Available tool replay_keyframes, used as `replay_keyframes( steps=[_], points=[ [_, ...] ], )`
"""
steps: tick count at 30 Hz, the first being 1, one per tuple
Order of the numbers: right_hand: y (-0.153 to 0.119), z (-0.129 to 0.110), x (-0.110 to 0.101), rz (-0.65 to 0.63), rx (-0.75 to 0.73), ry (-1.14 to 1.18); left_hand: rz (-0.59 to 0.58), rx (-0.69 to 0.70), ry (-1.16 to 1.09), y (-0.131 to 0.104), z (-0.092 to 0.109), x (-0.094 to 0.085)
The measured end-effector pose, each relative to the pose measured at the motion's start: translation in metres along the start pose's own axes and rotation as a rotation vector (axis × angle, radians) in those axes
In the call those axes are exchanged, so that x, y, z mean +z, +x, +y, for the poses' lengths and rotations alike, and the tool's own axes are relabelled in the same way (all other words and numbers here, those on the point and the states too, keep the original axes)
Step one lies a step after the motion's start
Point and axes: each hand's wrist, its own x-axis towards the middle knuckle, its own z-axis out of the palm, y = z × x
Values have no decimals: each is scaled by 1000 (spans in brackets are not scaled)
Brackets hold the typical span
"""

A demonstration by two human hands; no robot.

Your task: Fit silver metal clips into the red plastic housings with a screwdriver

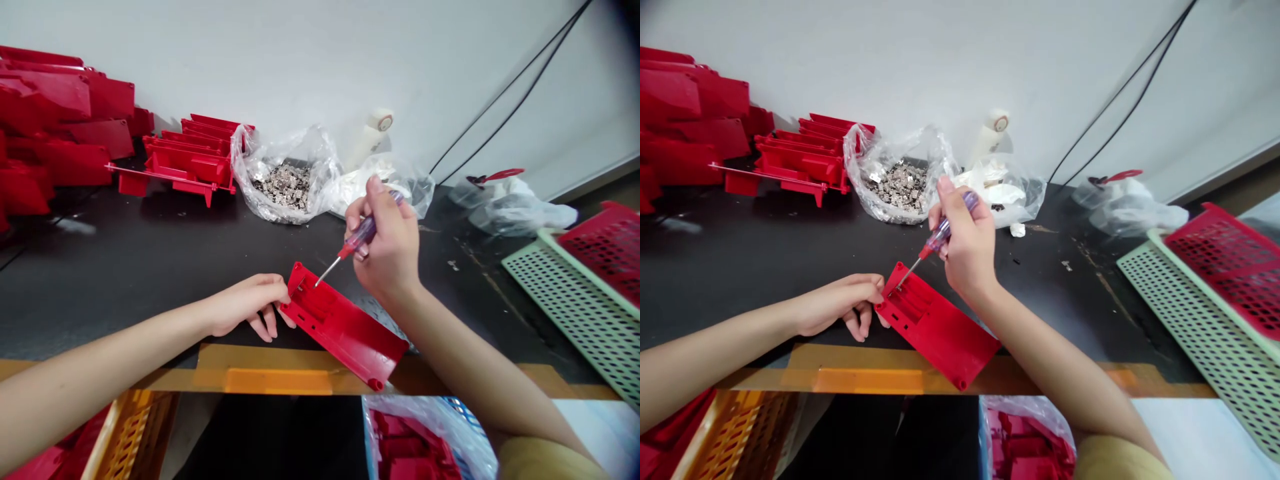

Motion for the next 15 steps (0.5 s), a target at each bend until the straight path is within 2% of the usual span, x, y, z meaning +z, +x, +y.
replay_keyframes(
  steps=[3,7,9,11,15],
  points=[
    [-10,12,0,-114,-5,-3,-40,-20,24,0,0,-2],
    [-19,11,-2,-270,-143,-28,-147,-33,14,0,1,-4],
    [-19,5,-3,-301,-162,-44,-200,-48,30,-1,2,-6],
    [-19,1,-4,-309,-119,-42,-230,-65,53,-1,4,-7],
    [-18,4,-8,-356,-132,-61,-222,-87,57,0,7,-10]
  ],
)
